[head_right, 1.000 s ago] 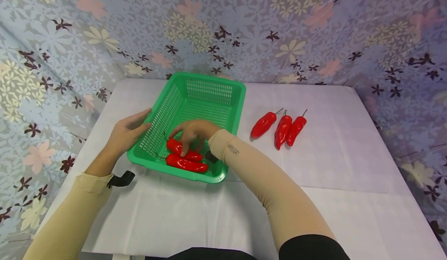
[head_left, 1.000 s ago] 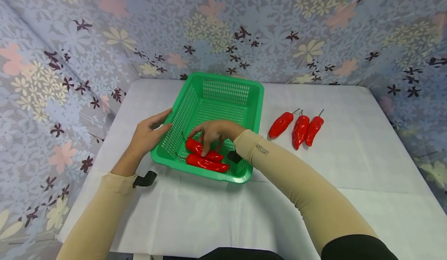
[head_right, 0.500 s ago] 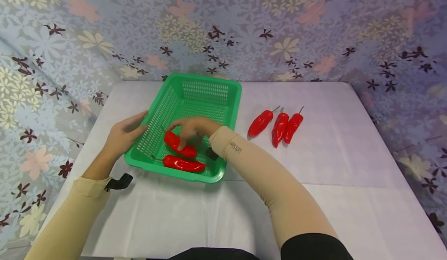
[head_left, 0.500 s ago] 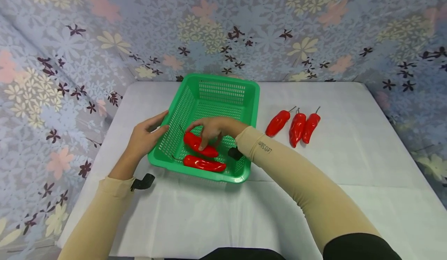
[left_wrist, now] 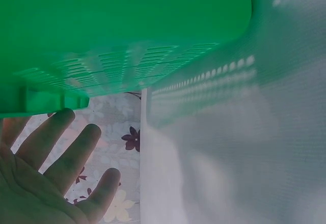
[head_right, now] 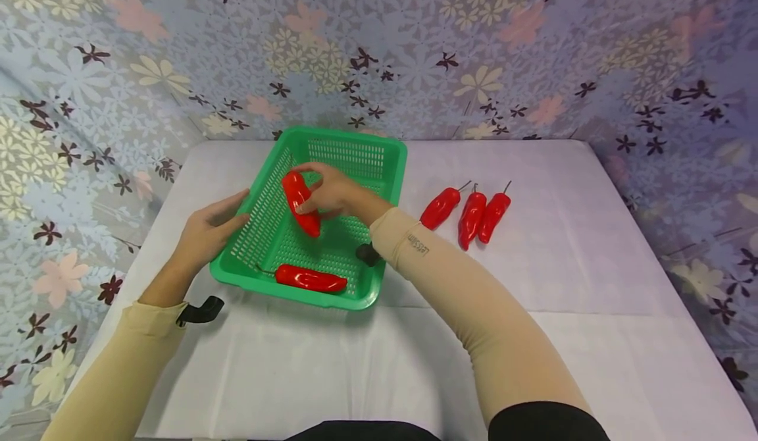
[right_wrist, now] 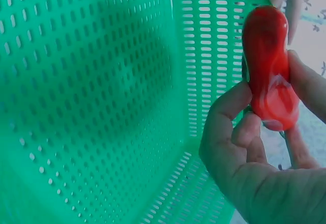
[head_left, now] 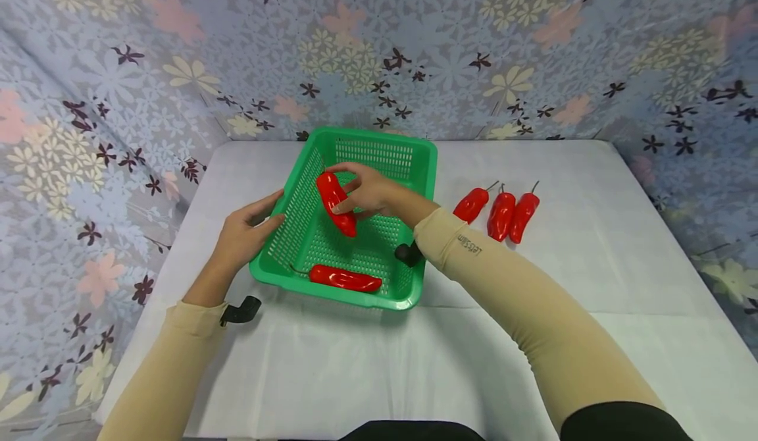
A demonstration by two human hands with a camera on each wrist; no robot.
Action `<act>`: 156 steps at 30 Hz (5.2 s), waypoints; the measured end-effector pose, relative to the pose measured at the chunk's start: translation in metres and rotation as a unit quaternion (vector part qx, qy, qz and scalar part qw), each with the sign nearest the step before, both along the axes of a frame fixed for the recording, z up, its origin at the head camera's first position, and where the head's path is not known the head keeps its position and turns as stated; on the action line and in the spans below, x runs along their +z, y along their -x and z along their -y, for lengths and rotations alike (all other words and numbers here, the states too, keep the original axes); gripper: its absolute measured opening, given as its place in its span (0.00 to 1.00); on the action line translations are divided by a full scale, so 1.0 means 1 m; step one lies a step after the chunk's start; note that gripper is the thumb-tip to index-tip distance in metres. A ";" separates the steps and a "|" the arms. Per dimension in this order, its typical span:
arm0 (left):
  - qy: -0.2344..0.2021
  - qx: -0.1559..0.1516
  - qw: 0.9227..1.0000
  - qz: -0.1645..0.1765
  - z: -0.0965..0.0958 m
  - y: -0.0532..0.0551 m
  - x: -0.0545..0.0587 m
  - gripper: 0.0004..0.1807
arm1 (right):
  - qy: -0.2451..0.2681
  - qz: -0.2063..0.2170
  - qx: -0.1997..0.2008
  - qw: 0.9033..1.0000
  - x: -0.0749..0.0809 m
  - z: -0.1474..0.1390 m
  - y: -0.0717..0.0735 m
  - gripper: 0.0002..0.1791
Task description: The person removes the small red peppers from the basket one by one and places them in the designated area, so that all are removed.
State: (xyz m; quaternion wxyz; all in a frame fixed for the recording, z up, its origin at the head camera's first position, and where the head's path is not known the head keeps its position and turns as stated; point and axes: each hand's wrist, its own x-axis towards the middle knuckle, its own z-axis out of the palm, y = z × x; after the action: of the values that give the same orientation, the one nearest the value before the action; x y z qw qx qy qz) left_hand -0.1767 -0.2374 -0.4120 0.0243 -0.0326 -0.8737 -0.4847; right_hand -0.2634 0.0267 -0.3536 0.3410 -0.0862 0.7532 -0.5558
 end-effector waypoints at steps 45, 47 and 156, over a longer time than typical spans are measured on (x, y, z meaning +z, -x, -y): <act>0.009 0.001 1.000 -0.001 -0.002 -0.006 0.004 0.27 | -0.098 -0.025 -0.307 0.946 0.007 -0.317 -0.028 0.54; 0.007 0.000 1.000 -0.003 -0.003 -0.006 0.005 0.27 | -0.102 -0.030 -0.313 0.944 0.004 -0.324 -0.029 0.54; -0.016 -0.016 1.000 -0.010 -0.003 -0.001 0.000 0.27 | -0.089 -0.197 0.119 0.969 0.022 -0.075 -0.020 0.53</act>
State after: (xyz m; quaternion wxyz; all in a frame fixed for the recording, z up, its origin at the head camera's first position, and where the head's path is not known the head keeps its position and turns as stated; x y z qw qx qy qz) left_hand -0.1753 -0.2349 -0.4116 0.0256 -0.0506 -0.8652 -0.4983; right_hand -0.2430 0.1016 -0.3312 0.2559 -0.2521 0.8362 -0.4143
